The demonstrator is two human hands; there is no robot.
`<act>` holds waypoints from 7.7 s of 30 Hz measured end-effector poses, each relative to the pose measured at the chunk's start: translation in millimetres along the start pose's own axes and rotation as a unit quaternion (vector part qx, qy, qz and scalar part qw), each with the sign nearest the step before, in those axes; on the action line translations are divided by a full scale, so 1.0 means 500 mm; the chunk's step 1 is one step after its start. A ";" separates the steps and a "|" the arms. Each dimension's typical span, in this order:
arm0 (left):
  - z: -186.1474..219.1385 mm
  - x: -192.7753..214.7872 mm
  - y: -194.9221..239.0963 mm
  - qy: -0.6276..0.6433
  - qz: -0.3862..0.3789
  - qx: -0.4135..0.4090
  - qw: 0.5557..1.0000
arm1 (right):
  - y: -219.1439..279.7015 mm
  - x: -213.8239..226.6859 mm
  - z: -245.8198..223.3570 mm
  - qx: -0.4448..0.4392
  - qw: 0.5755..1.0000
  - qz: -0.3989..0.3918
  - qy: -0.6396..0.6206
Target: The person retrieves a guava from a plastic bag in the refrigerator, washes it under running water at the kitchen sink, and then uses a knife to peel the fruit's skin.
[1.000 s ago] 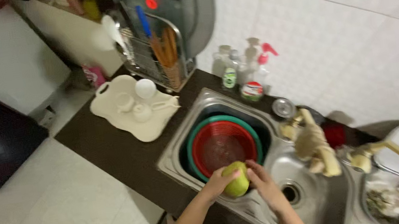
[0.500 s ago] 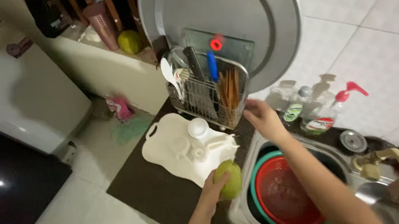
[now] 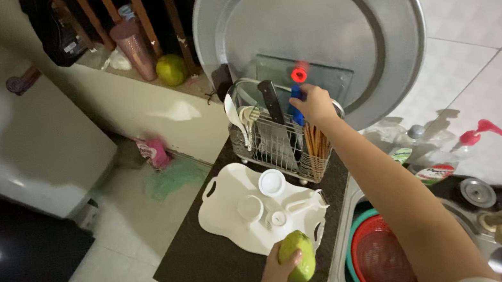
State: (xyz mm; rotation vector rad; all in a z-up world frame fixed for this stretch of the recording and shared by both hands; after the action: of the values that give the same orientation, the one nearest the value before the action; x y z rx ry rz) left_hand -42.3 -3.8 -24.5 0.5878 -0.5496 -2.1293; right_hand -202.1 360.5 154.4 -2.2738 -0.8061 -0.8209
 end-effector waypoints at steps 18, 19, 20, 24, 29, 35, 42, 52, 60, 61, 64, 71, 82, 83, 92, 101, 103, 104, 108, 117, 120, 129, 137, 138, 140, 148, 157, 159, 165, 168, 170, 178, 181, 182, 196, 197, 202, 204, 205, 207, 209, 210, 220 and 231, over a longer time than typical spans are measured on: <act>-0.047 -0.162 -0.030 0.036 -0.129 0.017 0.991 | 0.314 0.466 0.168 -0.142 0.756 0.203 -0.606; -0.057 -0.179 -0.032 0.051 -0.141 0.015 0.989 | 0.363 0.483 0.195 -0.157 0.727 0.211 -0.635; -0.064 -0.199 -0.034 0.065 -0.155 0.012 0.986 | 0.410 0.502 0.216 -0.168 0.696 0.220 -0.663; -0.092 -0.278 -0.036 0.010 -0.175 -0.006 0.985 | 0.580 0.588 0.280 -0.157 0.711 0.240 -0.642; -0.135 -0.395 0.007 -0.036 -0.152 0.099 0.983 | 0.731 0.708 0.359 -0.172 0.699 0.257 -0.645; -0.173 -0.541 0.131 0.017 -0.220 0.044 0.974 | 0.862 0.827 0.511 -0.250 0.660 0.289 -0.647; -0.251 -0.699 0.238 0.085 -0.296 0.055 0.950 | 0.981 0.971 0.642 -0.262 0.550 0.215 -0.763; -0.333 -0.798 0.267 -0.031 -0.234 0.100 0.967 | 0.976 1.102 0.584 -0.254 0.423 0.024 -0.870; -0.273 -0.847 0.284 -0.068 -0.133 0.194 0.969 | 0.959 1.141 0.552 -0.221 0.444 -0.001 -0.868; -0.267 -0.849 0.285 -0.054 -0.152 0.185 0.970 | 0.958 1.142 0.550 -0.226 0.457 0.004 -0.860; -0.261 -0.863 0.263 -0.063 -0.167 0.168 0.970 | 0.947 1.152 0.547 -0.235 0.494 0.013 -0.837; -0.290 -0.847 0.201 -0.028 -0.253 0.113 0.960 | 0.947 1.150 0.553 -0.228 0.514 0.005 -0.827; -0.363 -0.879 0.187 -0.114 -0.318 0.135 0.932 | 1.143 1.119 0.764 -0.211 0.402 0.265 -0.850; -0.367 -0.885 0.196 -0.129 -0.314 0.138 0.930 | 1.177 1.110 0.781 -0.175 0.385 0.237 -0.874; -0.411 -1.000 0.296 -0.173 -0.339 0.114 0.918 | 1.388 0.931 0.829 -0.150 0.249 0.203 -0.935; -0.476 -1.066 0.293 0.046 -0.284 0.119 0.950 | 1.429 1.002 0.814 -0.276 0.716 0.072 -0.637; -0.497 -1.074 0.289 0.095 -0.236 0.192 0.948 | 1.445 1.004 0.826 -0.284 0.747 0.063 -0.598; -0.505 -1.077 0.288 0.120 -0.211 0.226 0.943 | 1.450 1.001 0.837 -0.297 0.745 0.088 -0.590; -0.499 -1.089 0.298 0.142 -0.192 0.238 0.941 | 1.452 0.998 0.862 -0.372 0.827 0.146 -0.396; -0.438 -1.129 0.311 0.161 -0.225 0.212 0.937 | 1.475 1.072 0.752 -0.475 0.861 0.121 -0.136; -0.430 -1.140 0.311 0.146 -0.187 0.239 0.942 | 1.478 1.095 0.718 -0.382 0.892 0.145 -0.196; -0.437 -1.179 0.317 0.102 -0.247 0.166 0.949 | 1.515 1.092 0.670 -0.409 0.893 0.160 -0.095; -0.435 -1.193 0.323 0.129 -0.209 0.201 0.948 | 1.514 1.078 0.644 -0.357 0.909 0.192 -0.099; -0.434 -1.194 0.323 0.112 -0.214 0.191 0.951 | 1.511 1.077 0.639 -0.373 0.901 0.193 -0.107; -0.432 -1.196 0.322 0.078 -0.223 0.172 0.956 | 1.507 1.080 0.627 -0.384 0.896 0.193 -0.107; -0.419 -1.209 0.323 0.057 -0.216 0.149 0.963 | 1.489 1.112 0.580 -0.341 0.922 0.164 -0.077; -0.380 -1.221 0.361 0.082 -0.253 0.067 0.962 | 1.486 1.128 0.565 -0.399 0.905 0.113 -0.100; -0.370 -1.224 0.364 0.080 -0.240 0.059 0.966 | 1.485 1.133 0.563 -0.408 0.901 0.108 -0.099; -0.358 -1.226 0.361 0.104 -0.266 -0.026 0.958 | 1.484 1.153 0.556 -0.418 0.896 0.091 -0.119; -0.360 -1.224 0.349 0.095 -0.273 -0.048 0.956 | 1.483 1.165 0.556 -0.434 0.888 0.068 -0.133; -0.362 -1.224 0.342 0.092 -0.273 -0.051 0.956 | 1.482 1.170 0.556 -0.448 0.880 0.054 -0.146; -0.361 -1.237 0.338 0.087 -0.281 -0.102 0.950 | 1.476 1.175 0.563 -0.444 0.876 0.048 -0.181; -0.359 -1.242 0.345 0.083 -0.274 -0.102 0.953 | 1.473 1.173 0.566 -0.463 0.865 0.023 -0.192; -0.360 -1.244 0.348 0.084 -0.271 -0.100 0.954 | 1.473 1.172 0.566 -0.472 0.857 0.025 -0.208; -0.370 -1.273 0.386 0.073 -0.223 -0.284 0.930 | 1.474 1.137 0.591 -0.432 0.809 0.073 -0.392; -0.372 -1.275 0.390 0.074 -0.217 -0.303 0.925 | 1.475 1.134 0.594 -0.431 0.801 0.074 -0.410; -0.376 -1.282 0.406 0.051 -0.203 -0.393 0.896 | 1.479 1.125 0.603 -0.426 0.760 0.074 -0.486; -0.377 -1.287 0.410 0.053 -0.204 -0.416 0.885 | 1.480 1.126 0.605 -0.431 0.739 0.074 -0.512; -0.377 -1.290 0.411 0.057 -0.208 -0.424 0.879 | 1.480 1.128 0.607 -0.434 0.729 0.073 -0.525; -0.380 -1.298 0.413 0.062 -0.212 -0.442 0.869 | 1.484 1.134 0.612 -0.447 0.700 0.066 -0.553; -0.381 -1.304 0.414 0.065 -0.214 -0.463 0.858 | 1.487 1.140 0.616 -0.451 0.675 0.060 -0.581; -0.382 -1.306 0.414 0.064 -0.213 -0.465 0.857 | 1.488 1.143 0.619 -0.448 0.664 0.058 -0.595; -0.330 -1.290 0.419 -0.054 -0.178 -0.553 0.812 | 1.473 1.122 0.652 -0.422 0.518 0.012 -0.744; -0.334 -1.327 0.335 0.064 -0.232 -0.448 0.861 | 1.429 1.136 0.659 -0.428 0.486 0.013 -0.762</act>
State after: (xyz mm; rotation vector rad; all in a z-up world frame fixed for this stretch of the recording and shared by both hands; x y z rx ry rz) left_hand 514.4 415.0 80.5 0.3193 0.7299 -2.4412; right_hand 766.6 315.4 119.4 -3.5525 -1.0323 1.7076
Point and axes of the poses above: each hand's wrist, its own y-axis away from the middle knuckle, its own x-axis out of the back of the hand, z = x × y, the point moved 2 cm from there along -y, towards the middle knuckle, and after that the axes turned 6 degrees about z, right-handed, at the moved point
